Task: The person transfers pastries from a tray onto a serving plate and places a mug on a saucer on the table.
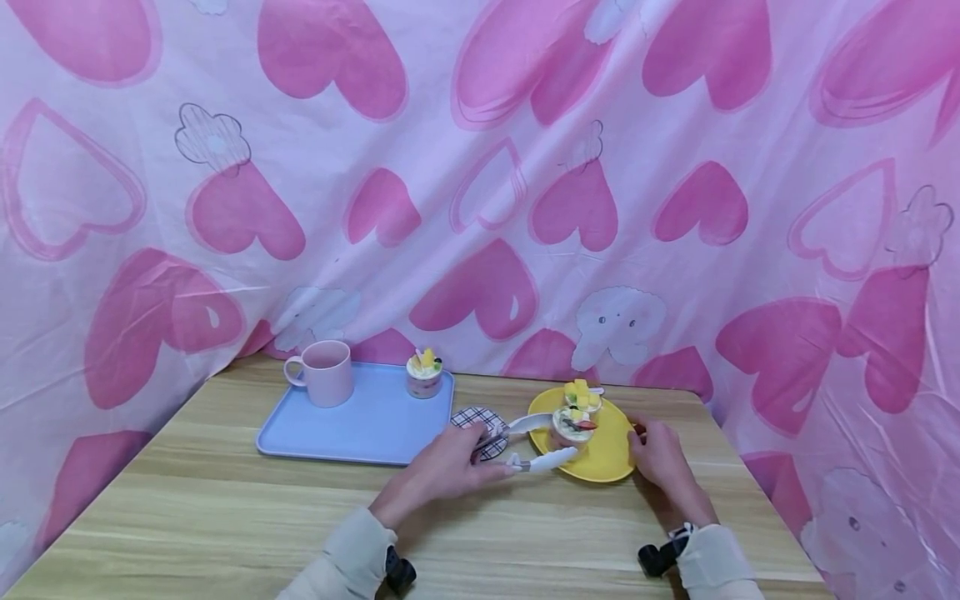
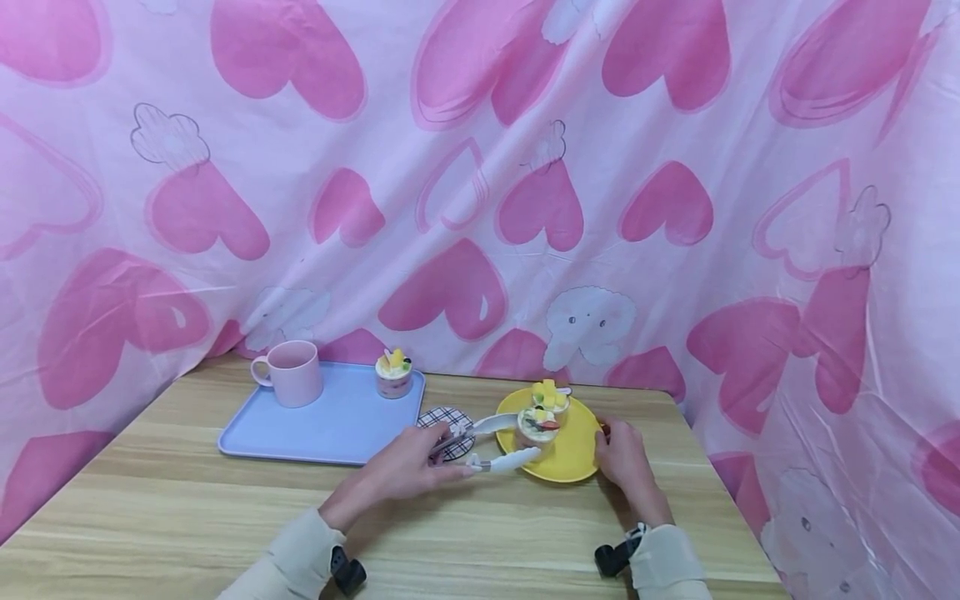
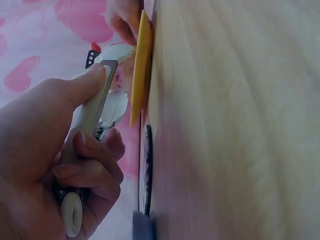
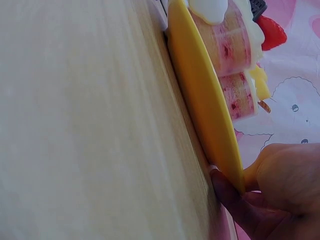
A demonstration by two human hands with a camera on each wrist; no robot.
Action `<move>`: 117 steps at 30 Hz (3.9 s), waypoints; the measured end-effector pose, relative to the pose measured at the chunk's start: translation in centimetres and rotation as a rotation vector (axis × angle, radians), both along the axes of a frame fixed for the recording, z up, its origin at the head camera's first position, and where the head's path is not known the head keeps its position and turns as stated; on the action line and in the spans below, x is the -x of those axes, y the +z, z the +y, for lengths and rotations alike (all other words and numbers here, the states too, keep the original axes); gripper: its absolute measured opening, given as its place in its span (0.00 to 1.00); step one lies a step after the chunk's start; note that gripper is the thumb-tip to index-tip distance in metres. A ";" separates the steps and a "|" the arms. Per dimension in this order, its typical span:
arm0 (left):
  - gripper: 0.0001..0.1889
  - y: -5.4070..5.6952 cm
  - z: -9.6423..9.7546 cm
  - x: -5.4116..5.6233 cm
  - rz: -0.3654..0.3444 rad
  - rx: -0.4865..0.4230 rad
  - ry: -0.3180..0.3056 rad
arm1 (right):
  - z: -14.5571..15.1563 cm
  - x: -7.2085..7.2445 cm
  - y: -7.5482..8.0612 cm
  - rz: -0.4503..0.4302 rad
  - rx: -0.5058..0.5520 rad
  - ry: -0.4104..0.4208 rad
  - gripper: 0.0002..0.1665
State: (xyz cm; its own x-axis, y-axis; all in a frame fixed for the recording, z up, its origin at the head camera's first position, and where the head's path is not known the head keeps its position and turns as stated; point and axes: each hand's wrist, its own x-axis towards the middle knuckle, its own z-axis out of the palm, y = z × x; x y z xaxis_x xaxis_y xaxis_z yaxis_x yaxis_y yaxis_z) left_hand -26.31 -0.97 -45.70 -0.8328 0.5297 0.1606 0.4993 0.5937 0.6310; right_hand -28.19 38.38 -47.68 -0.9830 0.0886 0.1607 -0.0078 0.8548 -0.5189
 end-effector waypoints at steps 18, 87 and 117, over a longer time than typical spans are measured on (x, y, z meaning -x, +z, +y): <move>0.29 -1.2 3.0 -0.8 -0.059 -0.024 0.019 | -0.1 0.1 0.2 -0.065 0.022 -0.022 0.26; 0.36 -0.2 -5.6 0.9 -0.046 -0.259 0.205 | 0.1 0.3 -0.3 -0.062 0.029 -0.026 0.26; 0.44 0.4 -7.5 1.8 0.024 -0.197 0.382 | -0.2 0.1 0.0 -0.093 0.053 -0.045 0.26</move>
State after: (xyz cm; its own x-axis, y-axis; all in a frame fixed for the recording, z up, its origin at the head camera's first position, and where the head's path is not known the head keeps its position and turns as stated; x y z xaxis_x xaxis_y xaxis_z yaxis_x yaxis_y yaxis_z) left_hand -28.15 -8.50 -45.30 -0.9581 0.1409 0.2493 0.2825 0.6081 0.7419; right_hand -28.32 38.20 -47.63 -0.9884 0.1386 0.0627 0.0801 0.8244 -0.5603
